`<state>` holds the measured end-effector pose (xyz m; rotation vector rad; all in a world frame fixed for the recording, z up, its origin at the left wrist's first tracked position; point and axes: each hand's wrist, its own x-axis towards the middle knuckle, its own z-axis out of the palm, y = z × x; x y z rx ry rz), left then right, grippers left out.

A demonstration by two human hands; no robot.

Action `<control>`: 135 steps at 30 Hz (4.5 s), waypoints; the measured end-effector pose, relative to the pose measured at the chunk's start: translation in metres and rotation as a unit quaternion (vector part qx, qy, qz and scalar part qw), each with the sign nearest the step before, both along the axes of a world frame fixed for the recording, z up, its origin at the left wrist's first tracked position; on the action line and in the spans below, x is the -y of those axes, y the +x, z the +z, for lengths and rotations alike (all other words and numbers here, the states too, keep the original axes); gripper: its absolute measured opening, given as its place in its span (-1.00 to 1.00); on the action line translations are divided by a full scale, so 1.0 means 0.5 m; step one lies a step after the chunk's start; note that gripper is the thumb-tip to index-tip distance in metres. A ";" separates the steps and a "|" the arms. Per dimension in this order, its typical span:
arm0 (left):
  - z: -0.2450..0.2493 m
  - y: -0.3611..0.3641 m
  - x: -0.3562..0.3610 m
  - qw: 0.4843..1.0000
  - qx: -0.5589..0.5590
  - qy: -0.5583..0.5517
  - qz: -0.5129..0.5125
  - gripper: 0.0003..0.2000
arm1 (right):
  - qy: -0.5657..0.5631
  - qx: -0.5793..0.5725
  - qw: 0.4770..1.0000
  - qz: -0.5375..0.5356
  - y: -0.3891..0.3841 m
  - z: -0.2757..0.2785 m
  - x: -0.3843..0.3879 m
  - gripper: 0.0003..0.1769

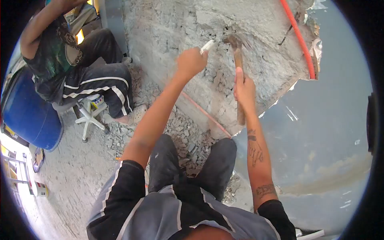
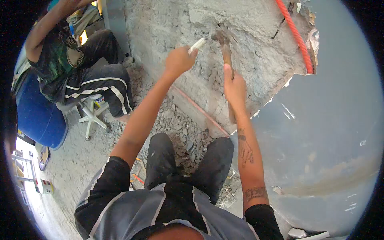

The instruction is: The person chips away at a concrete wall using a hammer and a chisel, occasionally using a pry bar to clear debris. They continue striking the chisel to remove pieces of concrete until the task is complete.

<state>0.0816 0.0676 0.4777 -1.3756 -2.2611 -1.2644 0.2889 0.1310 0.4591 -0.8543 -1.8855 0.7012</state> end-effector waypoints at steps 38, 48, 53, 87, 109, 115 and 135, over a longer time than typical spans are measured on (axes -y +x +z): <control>-0.030 -0.073 -0.137 0.982 -0.068 0.169 -0.055 -0.68 | 0.244 -0.394 0.876 0.133 -0.109 -0.001 -0.001 -0.17; -0.032 0.024 -0.060 0.940 -0.121 0.304 -0.100 -0.67 | -0.150 -0.133 0.976 0.085 -0.054 -0.106 0.043 -0.19; -0.032 -0.024 -0.108 0.963 -0.102 0.247 -0.037 -0.68 | -0.120 -0.256 0.948 0.145 -0.073 -0.140 0.079 -0.13; -0.027 -0.088 -0.169 0.968 -0.068 0.236 -0.054 -0.68 | 0.129 -0.506 0.784 0.335 -0.177 -0.001 -0.049 -0.23; -0.020 -0.074 -0.167 0.977 -0.032 0.207 -0.047 -0.63 | 0.053 -0.377 0.885 0.266 -0.124 0.034 -0.045 -0.24; -0.015 -0.070 -0.158 0.980 -0.022 0.192 -0.043 -0.61 | 0.102 -0.113 0.987 0.058 -0.190 -0.045 -0.133 -0.34; -0.066 -0.097 -0.161 0.986 0.057 0.146 -0.050 -0.56 | -0.064 -0.241 0.946 0.206 -0.143 -0.013 0.002 -0.21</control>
